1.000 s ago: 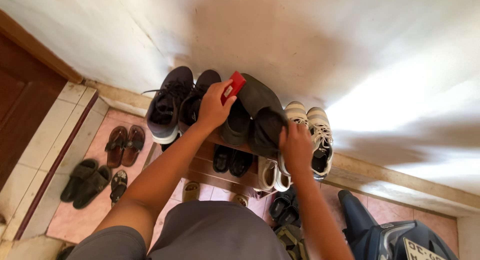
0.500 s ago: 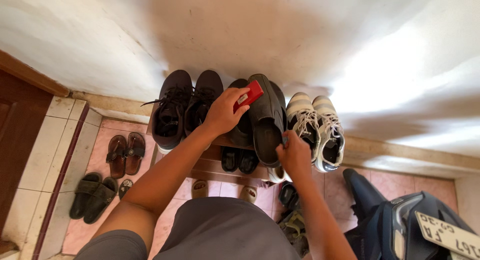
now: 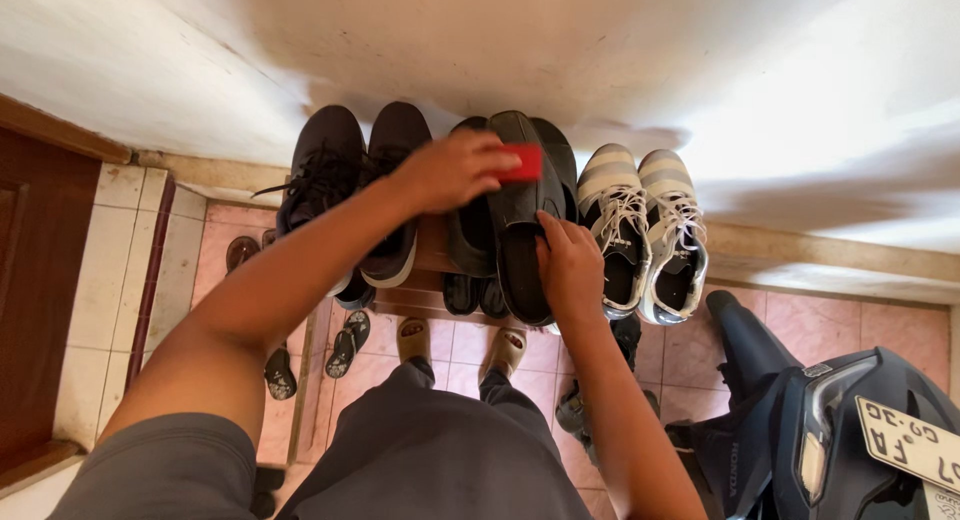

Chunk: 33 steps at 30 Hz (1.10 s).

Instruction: The person uses a red brush to scrub the exterior of a pair of black slip-on shoes on a wooden shoe rack. They rotate the shoes to clean different sides and then place them back on the rack.

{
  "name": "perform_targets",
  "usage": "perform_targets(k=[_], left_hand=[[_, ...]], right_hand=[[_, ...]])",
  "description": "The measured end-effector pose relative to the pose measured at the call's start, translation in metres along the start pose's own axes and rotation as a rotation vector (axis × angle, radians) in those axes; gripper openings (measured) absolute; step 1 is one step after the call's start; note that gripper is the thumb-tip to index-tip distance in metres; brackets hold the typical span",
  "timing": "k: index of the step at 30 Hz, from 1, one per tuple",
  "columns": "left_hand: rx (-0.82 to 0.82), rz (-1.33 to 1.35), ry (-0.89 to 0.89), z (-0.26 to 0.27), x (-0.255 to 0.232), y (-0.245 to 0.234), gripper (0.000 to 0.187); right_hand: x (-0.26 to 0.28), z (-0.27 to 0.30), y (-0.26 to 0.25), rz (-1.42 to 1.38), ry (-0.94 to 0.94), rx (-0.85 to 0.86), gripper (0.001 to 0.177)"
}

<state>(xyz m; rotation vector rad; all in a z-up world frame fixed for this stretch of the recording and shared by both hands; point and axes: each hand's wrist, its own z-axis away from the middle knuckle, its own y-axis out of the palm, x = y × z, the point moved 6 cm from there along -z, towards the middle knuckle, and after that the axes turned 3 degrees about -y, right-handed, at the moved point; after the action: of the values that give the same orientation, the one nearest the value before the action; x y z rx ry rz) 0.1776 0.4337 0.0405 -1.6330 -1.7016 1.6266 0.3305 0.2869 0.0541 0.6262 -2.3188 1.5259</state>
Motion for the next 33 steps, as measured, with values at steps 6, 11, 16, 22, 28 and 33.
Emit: perform_targets(k=[6,11,16,22,28,33], left_hand=[[-0.066,-0.062,0.076,0.000,-0.024,-0.005,0.042],[-0.098,-0.175,0.003,-0.011,-0.021,-0.019,0.041],[0.001,-0.043,0.103,-0.020,-0.056,-0.009,0.040],[0.034,-0.193,-0.009,-0.029,-0.041,-0.021,0.037],[0.073,-0.135,0.030,-0.022,-0.063,-0.006,0.034],[-0.063,-0.166,-0.171,-0.010,-0.041,-0.015,0.037]], right_hand=[[-0.012,0.011,-0.010,-0.025,0.036,-0.148,0.031],[-0.019,0.016,-0.012,-0.069,0.051,-0.193,0.025],[-0.010,0.015,-0.008,-0.078,0.034,-0.234,0.024],[-0.013,0.018,-0.007,-0.104,0.032,-0.241,0.024],[-0.016,0.017,-0.006,-0.126,0.032,-0.233,0.021],[-0.018,0.014,-0.008,-0.173,0.035,-0.255,0.021]])
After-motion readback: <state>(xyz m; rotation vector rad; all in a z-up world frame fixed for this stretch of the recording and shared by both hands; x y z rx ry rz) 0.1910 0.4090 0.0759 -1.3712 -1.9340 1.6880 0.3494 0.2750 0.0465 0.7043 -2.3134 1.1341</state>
